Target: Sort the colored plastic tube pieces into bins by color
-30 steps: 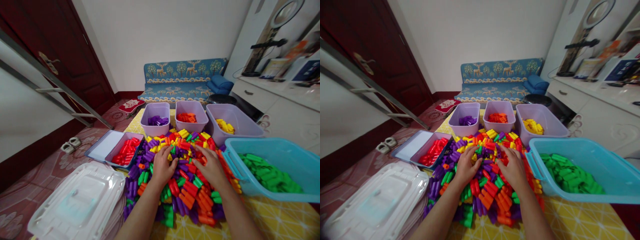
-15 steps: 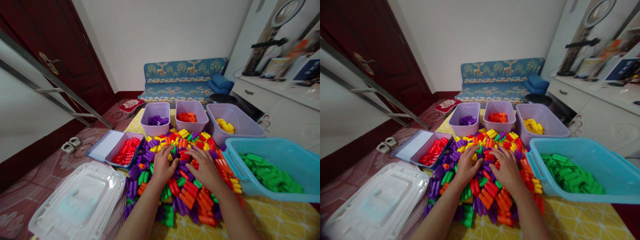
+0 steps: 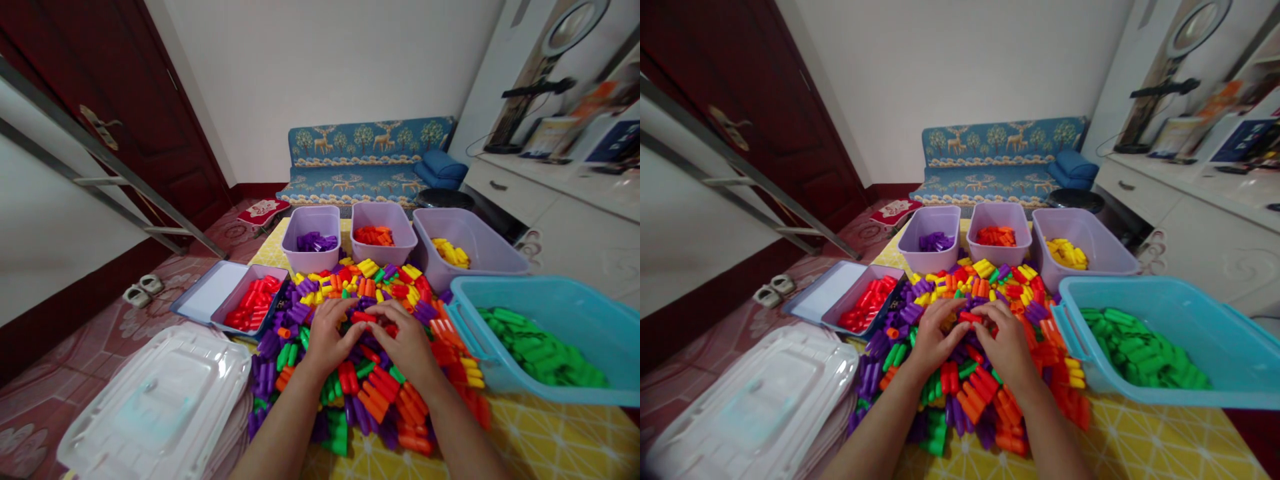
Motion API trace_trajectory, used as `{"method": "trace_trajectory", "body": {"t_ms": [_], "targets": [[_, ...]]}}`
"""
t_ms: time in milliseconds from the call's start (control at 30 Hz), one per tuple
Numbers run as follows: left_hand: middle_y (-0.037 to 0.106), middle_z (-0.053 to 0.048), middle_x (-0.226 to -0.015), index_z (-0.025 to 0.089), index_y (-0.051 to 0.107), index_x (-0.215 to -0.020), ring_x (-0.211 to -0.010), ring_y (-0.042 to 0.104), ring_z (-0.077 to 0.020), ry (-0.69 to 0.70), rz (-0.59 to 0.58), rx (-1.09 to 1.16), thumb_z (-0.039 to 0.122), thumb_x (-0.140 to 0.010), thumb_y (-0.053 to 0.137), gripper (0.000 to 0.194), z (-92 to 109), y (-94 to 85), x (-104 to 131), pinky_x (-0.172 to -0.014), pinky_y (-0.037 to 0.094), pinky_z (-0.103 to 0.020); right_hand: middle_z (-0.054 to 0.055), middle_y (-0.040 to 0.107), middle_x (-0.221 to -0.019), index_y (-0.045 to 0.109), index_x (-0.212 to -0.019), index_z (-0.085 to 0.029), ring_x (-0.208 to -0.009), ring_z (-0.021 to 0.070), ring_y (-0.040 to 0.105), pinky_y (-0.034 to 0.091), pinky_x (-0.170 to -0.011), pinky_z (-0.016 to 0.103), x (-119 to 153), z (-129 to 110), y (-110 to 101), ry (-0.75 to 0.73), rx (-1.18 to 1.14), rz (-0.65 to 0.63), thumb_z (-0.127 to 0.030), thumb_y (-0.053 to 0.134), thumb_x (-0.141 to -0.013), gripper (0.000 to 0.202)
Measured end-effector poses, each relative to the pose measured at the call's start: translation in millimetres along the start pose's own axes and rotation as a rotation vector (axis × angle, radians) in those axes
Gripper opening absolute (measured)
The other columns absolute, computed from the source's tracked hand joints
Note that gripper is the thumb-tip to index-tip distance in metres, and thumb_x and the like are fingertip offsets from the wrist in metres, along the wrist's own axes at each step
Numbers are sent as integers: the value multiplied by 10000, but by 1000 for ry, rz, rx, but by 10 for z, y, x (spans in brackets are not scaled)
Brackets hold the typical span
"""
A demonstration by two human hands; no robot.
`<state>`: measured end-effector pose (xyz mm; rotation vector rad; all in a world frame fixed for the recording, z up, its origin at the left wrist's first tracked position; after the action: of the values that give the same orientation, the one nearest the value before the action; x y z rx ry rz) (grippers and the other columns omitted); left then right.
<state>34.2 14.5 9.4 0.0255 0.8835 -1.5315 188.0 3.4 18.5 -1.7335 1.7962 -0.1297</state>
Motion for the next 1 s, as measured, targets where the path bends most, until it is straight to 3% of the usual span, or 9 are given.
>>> {"method": "trace_trajectory", "body": {"t_ms": [167, 333, 433, 567, 633, 733, 833, 900, 1000], "targets": [[681, -90, -1153, 222, 637, -1177, -1063, 630, -221, -9, 1, 207, 337, -872, 600, 329, -34, 21, 9, -933, 498, -361, 63, 597, -1120, 617, -1085, -229, -966, 184, 617, 532, -835, 321, 22, -52, 63, -4, -177, 2, -196, 539, -855, 245], [686, -92, -1086, 182, 567, -1243, -807, 689, -157, -365, 384, 587, 423, -859, 601, 456, -436, -195, -7, -640, 564, -234, 71, 634, -1087, 637, -1060, -216, -899, 191, 644, 548, -798, 336, 21, 9, 32, 69, -187, 30, -267, 564, -854, 225], [641, -107, -1171, 211, 457, -1336, -943, 689, -158, -422, 646, 800, 432, -890, 556, 508, -621, -415, -7, -777, 575, -251, 70, 673, -1007, 662, -991, -208, -884, 204, 652, 545, -781, 337, 18, 22, -8, 95, -154, 59, -304, 571, -847, 196], [553, -91, -1328, 368, 155, -1468, -1190, 590, -172, -267, 748, 806, 440, -916, 513, 662, -610, -643, -28, -1026, 475, -346, 72, 690, -1010, 666, -984, -205, -896, 208, 662, 545, -773, 328, 23, 38, -8, 118, -161, 63, -321, 565, -847, 206], [535, -74, -1353, 420, 50, -1474, -1223, 566, -173, -227, 729, 737, 462, -916, 502, 719, -567, -666, -27, -1050, 453, -370, 72, 691, -1019, 663, -996, -204, -892, 206, 666, 546, -775, 328, 28, 46, 4, 126, -172, 58, -325, 562, -850, 214], [522, -70, -1378, 425, 66, -1477, -1246, 545, -172, -223, 672, 671, 467, -928, 469, 683, -528, -610, -24, -1032, 462, -371, 73, 690, -1034, 661, -998, -203, -890, 203, 666, 544, -774, 326, 34, 53, 13, 134, -165, 60, -320, 561, -852, 213], [605, -93, -1292, 298, 404, -1393, -1193, 584, -200, -256, 546, 552, 453, -929, 463, 493, -488, -516, -30, -944, 507, -347, 74, 690, -1030, 666, -983, -205, -915, 208, 660, 538, -780, 324, 34, 69, 2, 117, -122, 72, -313, 546, -857, 205], [708, -95, -1079, 201, 635, -1159, -1016, 661, -217, -273, 363, 353, 435, -904, 505, 370, -419, -428, -45, -844, 531, -332, 74, 691, -1021, 670, -969, -208, -937, 217, 656, 531, -796, 334, 29, 103, -16, 98, -45, 84, -302, 529, -858, 202], [723, -74, -881, 195, 718, -945, -826, 664, -221, -188, 68, -34, 412, -844, 581, 276, -236, -268, -55, -776, 515, -350, 85, 690, -1024, 672, -987, -207, -950, 241, 653, 513, -839, 379, 23, 181, -35, 92, 166, 59, -275, 507, -859, 221]]}}
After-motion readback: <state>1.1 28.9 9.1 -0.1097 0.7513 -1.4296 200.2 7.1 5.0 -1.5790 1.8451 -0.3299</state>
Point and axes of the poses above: each hand's wrist, its own x-axis away from the middle knuckle, its own y-axis out of the palm, z = x × y, the point moved 5 cm from there along -x, towards the middle knuckle
